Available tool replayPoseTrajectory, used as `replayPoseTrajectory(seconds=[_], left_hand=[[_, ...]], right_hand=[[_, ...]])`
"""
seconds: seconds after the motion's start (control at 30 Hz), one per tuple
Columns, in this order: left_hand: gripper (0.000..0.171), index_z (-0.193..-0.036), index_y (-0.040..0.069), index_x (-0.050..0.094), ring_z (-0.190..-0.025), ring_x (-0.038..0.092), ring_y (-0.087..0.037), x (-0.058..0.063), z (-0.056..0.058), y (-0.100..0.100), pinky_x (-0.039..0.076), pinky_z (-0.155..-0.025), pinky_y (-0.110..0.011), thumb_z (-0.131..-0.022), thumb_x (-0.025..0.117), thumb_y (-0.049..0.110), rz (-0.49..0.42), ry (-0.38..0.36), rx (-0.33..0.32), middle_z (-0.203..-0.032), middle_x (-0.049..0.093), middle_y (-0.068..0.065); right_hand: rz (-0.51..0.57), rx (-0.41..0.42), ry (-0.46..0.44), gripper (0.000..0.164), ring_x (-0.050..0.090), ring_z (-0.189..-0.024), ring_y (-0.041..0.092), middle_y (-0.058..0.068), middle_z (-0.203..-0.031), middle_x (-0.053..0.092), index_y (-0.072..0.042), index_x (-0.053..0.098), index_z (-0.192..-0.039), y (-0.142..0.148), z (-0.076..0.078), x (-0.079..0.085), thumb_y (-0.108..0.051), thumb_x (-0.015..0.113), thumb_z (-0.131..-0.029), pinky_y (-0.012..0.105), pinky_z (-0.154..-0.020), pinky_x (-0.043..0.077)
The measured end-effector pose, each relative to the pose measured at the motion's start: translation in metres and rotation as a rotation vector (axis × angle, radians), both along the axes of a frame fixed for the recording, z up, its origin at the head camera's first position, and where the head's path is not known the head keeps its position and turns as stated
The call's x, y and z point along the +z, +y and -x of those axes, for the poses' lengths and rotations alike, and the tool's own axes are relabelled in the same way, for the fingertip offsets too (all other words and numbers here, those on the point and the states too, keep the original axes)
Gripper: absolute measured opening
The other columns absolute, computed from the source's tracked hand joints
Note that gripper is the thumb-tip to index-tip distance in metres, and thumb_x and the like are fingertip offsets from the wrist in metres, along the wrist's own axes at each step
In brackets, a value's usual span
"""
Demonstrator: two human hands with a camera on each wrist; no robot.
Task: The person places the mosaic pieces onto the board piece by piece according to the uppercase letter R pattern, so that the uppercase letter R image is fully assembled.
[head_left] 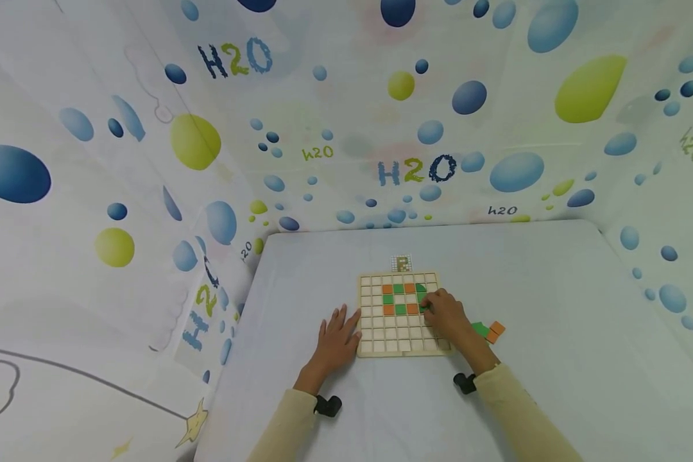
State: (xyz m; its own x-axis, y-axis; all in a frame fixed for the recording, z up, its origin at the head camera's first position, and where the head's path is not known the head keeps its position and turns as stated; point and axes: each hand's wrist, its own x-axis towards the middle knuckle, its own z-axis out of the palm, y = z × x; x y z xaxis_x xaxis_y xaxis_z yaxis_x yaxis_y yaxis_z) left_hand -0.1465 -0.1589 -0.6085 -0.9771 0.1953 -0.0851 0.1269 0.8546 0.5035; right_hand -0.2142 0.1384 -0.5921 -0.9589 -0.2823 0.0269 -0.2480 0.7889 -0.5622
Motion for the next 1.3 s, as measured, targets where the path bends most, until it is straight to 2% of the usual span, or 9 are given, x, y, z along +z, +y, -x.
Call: replayPoseTrajectory(seconds=[0.27, 0.47, 0.57, 0.7, 0.8, 1.1, 1.3], left_hand=[[0.056, -0.164, 0.018, 0.041, -0.162, 0.018, -0.042, -0.002, 0.004, 0.002, 0.013, -0.125, -0.069, -0.111, 0.047, 0.033, 0.009, -0.008, 0.0, -0.174, 0.023, -0.019], [0.056, -0.165, 0.019, 0.039, -0.162, 0.016, -0.041, -0.005, 0.004, 0.001, 0.011, -0.126, -0.068, -0.111, 0.045, 0.034, 0.013, -0.029, 0.007, -0.175, 0.021, -0.018], [0.056, -0.164, 0.017, 0.04, -0.162, 0.017, -0.043, -0.004, 0.003, 0.001, 0.011, -0.126, -0.069, -0.111, 0.046, 0.032, 0.002, -0.022, 0.005, -0.174, 0.022, -0.02], [0.055, -0.163, 0.014, 0.042, -0.16, 0.019, -0.046, 0.002, 0.002, 0.002, 0.011, -0.124, -0.071, -0.111, 0.047, 0.03, -0.022, -0.009, 0.003, -0.173, 0.024, -0.023], [0.055, -0.163, 0.014, 0.043, -0.161, 0.019, -0.045, 0.005, 0.0, 0.003, 0.011, -0.124, -0.071, -0.111, 0.048, 0.03, -0.031, -0.016, 0.009, -0.173, 0.024, -0.022], [0.055, -0.164, 0.016, 0.041, -0.162, 0.017, -0.043, 0.007, -0.001, 0.004, 0.011, -0.126, -0.069, -0.111, 0.047, 0.03, -0.018, -0.039, 0.016, -0.174, 0.023, -0.02], [0.055, -0.164, 0.015, 0.041, -0.162, 0.017, -0.043, 0.006, 0.0, 0.003, 0.011, -0.125, -0.07, -0.111, 0.048, 0.03, -0.02, -0.039, 0.015, -0.174, 0.023, -0.021]], right_hand=[[0.002, -0.012, 0.024, 0.009, 0.064, -0.105, 0.037, 0.017, -0.113, 0.064, -0.006, 0.073, -0.106, 0.004, -0.003, -0.001, -0.006, 0.069, -0.098, 0.061, -0.085, 0.051], [-0.009, -0.071, 0.05, 0.013, 0.066, -0.104, 0.039, 0.02, -0.115, 0.065, -0.005, 0.074, -0.109, 0.015, -0.014, 0.0, -0.01, 0.073, -0.098, 0.06, -0.082, 0.053], [0.003, -0.111, 0.017, 0.017, 0.064, -0.108, 0.042, 0.023, -0.12, 0.064, -0.004, 0.073, -0.114, 0.027, -0.022, 0.004, -0.013, 0.071, -0.099, 0.061, -0.082, 0.052], [0.057, -0.163, -0.022, 0.024, 0.058, -0.117, 0.048, 0.027, -0.129, 0.06, -0.003, 0.071, -0.12, 0.05, -0.032, 0.009, -0.014, 0.07, -0.1, 0.066, -0.09, 0.046], [0.065, -0.199, -0.028, 0.027, 0.057, -0.118, 0.05, 0.029, -0.129, 0.059, -0.001, 0.069, -0.123, 0.069, -0.039, 0.008, -0.014, 0.071, -0.099, 0.067, -0.091, 0.045], [0.054, -0.32, -0.054, 0.035, 0.058, -0.108, 0.05, 0.034, -0.12, 0.06, 0.006, 0.064, -0.126, 0.116, -0.058, -0.001, -0.014, 0.068, -0.098, 0.063, -0.082, 0.048], [0.094, -0.349, -0.102, 0.031, 0.059, -0.098, 0.042, 0.031, -0.109, 0.061, 0.01, 0.063, -0.121, 0.128, -0.064, -0.006, -0.013, 0.065, -0.101, 0.047, -0.076, 0.047]])
